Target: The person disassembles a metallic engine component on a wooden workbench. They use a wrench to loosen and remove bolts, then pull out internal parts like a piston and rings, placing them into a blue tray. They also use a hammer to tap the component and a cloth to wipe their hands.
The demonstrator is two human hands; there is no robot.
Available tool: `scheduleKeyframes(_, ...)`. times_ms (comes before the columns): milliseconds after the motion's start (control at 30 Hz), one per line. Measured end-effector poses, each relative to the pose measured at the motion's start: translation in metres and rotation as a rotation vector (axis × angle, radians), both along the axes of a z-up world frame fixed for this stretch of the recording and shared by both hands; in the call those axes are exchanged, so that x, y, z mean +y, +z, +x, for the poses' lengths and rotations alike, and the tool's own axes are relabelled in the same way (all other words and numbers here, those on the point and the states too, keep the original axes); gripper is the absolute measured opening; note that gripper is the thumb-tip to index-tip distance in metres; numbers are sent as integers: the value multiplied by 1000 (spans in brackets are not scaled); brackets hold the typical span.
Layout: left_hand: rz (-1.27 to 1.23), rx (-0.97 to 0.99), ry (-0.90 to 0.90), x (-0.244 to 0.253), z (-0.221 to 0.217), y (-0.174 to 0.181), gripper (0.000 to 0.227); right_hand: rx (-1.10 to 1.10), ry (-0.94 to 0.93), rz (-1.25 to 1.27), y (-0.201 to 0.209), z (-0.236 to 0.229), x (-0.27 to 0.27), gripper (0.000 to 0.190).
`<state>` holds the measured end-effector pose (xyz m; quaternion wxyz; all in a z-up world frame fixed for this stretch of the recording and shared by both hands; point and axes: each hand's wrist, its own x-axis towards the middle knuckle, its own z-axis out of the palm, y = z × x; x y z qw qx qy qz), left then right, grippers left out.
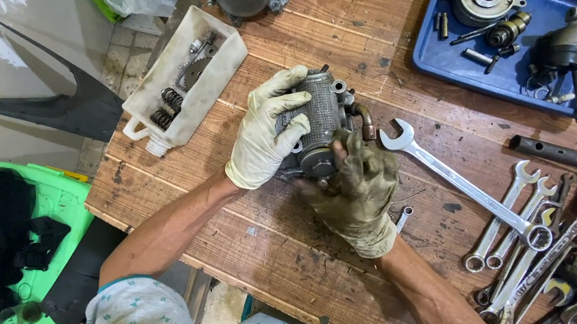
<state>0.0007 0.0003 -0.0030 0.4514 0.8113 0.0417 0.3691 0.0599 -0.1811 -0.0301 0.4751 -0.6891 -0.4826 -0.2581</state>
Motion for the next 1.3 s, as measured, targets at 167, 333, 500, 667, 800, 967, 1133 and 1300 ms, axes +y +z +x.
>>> scheduleKeyframes(167, 0, 4, 5, 2, 0, -5, 31, 213, 97, -116, 15, -13, -3, 67)
scheduleKeyframes(333, -23, 40, 0, 0, -1, 3, 30, 13, -44, -47, -8, -4, -3, 65)
scheduleKeyframes(500, -77, 73, 8, -2, -3, 10, 29, -70, -156, -134, -6, -6, -2, 76)
scheduleKeyframes(667, -40, 72, -2, -3, -3, 18, 36, -14, -113, -73, -7, -4, 0, 64)
scheduleKeyframes(800, -14, 4, 13, -2, 1, -1, 46, -72, -66, -53, 7, 5, 0, 58)
scheduleKeyframes(967, -207, -212, 25, -5, 5, -13, 57, 246, -25, -32, 43, -4, 8, 51)
scheduleKeyframes(1133, -131, 4, 51, -2, -4, -1, 52, 11, -49, -154, -3, 3, -4, 93)
scheduleKeyframes(1300, -67, 47, 18, 2, 0, 7, 48, -338, -406, -248, -63, -7, -10, 82)
